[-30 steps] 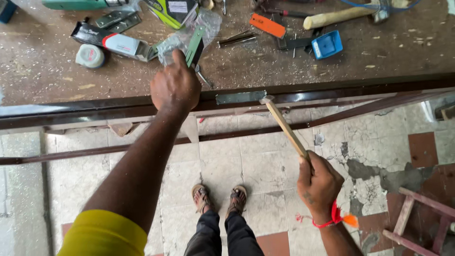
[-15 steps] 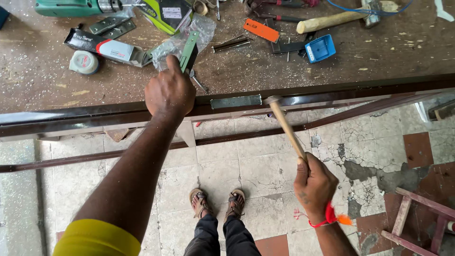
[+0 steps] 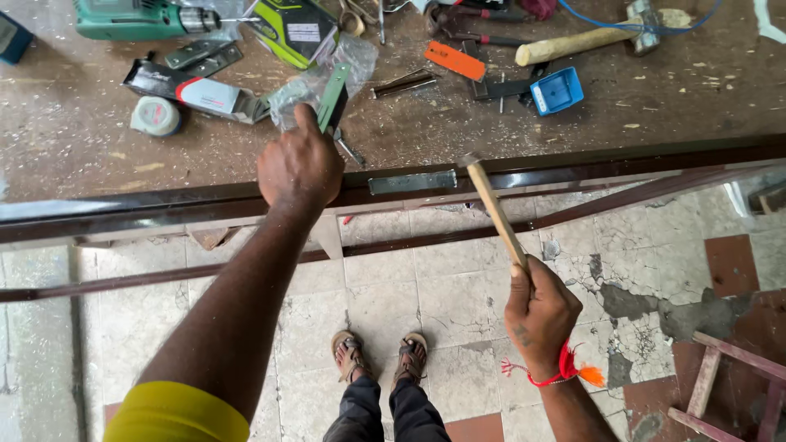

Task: The person installs a lock mechanism into a metal frame. They use a hammer to tap the lock into place, a screwdriver to tighten screws, and a power drill to secure the lock further.

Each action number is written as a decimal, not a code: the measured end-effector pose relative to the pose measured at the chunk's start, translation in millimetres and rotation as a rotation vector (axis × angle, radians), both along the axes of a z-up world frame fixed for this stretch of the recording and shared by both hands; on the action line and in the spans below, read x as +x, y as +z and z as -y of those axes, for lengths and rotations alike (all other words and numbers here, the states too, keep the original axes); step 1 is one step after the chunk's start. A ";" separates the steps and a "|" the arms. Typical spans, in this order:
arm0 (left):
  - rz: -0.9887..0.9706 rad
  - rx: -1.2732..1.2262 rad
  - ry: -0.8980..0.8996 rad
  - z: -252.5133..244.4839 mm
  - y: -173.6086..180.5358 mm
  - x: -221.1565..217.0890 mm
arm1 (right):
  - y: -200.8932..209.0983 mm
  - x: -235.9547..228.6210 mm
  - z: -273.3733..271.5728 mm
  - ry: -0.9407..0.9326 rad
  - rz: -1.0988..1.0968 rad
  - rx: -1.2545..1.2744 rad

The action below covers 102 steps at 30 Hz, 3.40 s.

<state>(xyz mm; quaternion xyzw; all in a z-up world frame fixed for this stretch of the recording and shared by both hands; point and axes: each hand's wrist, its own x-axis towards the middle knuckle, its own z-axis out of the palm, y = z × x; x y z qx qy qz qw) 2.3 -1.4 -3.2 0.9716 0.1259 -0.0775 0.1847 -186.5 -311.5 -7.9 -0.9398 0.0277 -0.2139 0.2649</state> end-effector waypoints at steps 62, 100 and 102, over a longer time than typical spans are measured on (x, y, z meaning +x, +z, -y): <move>0.504 -0.113 -0.845 -1.8 7.8 -27.1 | 33.9 190.5 -24.7 1.024 -0.023 0.157; 0.820 -0.026 -0.911 -2.5 -12.7 -10.5 | -23.3 231.7 0.0 1.104 0.142 0.139; 0.786 -0.045 -0.889 -2.1 -11.7 -12.5 | -21.5 230.3 0.5 1.132 0.135 0.116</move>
